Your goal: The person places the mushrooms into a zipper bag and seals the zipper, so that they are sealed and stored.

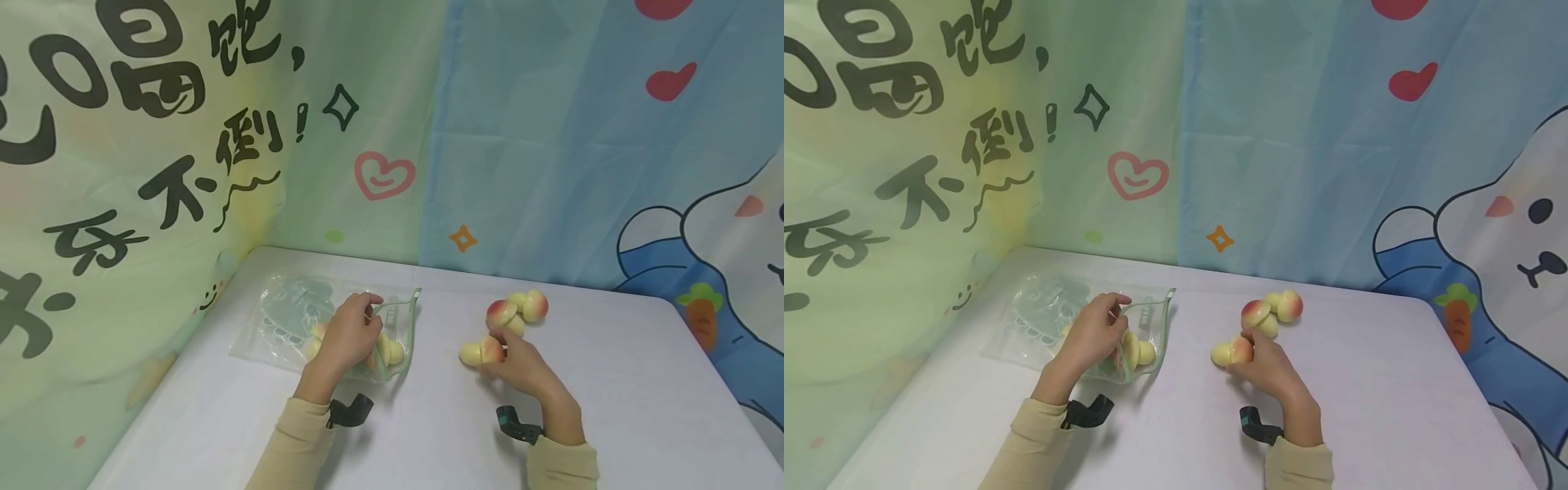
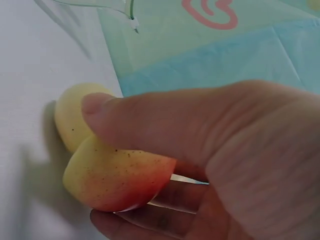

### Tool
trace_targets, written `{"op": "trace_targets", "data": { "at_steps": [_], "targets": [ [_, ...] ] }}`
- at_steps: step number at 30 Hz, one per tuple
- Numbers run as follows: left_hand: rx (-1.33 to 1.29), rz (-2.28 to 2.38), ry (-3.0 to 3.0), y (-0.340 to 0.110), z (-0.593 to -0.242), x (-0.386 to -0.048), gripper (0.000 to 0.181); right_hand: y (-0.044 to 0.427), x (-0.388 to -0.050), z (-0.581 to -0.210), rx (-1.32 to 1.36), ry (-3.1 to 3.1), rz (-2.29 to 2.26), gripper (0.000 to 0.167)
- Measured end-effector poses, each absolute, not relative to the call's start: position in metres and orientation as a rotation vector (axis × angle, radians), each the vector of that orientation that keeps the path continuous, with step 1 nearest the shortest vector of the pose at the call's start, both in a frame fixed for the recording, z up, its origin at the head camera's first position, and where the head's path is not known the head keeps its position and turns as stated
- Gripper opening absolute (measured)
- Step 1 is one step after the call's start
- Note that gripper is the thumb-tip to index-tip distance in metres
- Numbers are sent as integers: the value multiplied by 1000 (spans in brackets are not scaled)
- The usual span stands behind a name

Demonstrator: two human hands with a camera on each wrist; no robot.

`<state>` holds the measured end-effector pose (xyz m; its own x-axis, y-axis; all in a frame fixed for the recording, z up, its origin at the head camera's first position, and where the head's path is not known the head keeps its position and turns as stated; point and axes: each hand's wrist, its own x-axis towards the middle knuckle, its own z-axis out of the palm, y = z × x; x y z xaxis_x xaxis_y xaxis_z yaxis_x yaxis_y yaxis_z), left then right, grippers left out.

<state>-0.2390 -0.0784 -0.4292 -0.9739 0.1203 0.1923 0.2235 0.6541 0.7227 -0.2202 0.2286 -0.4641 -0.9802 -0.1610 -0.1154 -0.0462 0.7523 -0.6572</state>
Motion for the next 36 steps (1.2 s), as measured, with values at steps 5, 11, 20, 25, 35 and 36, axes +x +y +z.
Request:
{"op": "trace_targets", "data": {
  "at_steps": [5,11,20,25,35,36],
  "targets": [
    [-286,-1218,-2746,-78,-430,-240,31,228,-223,-471,-177,2817,-1077,67],
    [-278,-1210,-2752,-78,-431,-240,31,224,-228,-476,-187,2880,-1103,63],
    [-289,-1195,-2747,-77,-429,-239,31,201,-236,-482,-324,2897,-1263,63],
    [-287,-1202,-2742,-78,-430,-239,31,183,-237,-483,-351,2868,-1318,66],
    [-306,-1204,-2735,-78,-430,-239,31,151,-231,-483,-426,2816,-1406,70],
    [-307,-1205,-2735,-79,-430,-239,31,149,-230,-483,-429,2810,-1412,69]
  ]
}}
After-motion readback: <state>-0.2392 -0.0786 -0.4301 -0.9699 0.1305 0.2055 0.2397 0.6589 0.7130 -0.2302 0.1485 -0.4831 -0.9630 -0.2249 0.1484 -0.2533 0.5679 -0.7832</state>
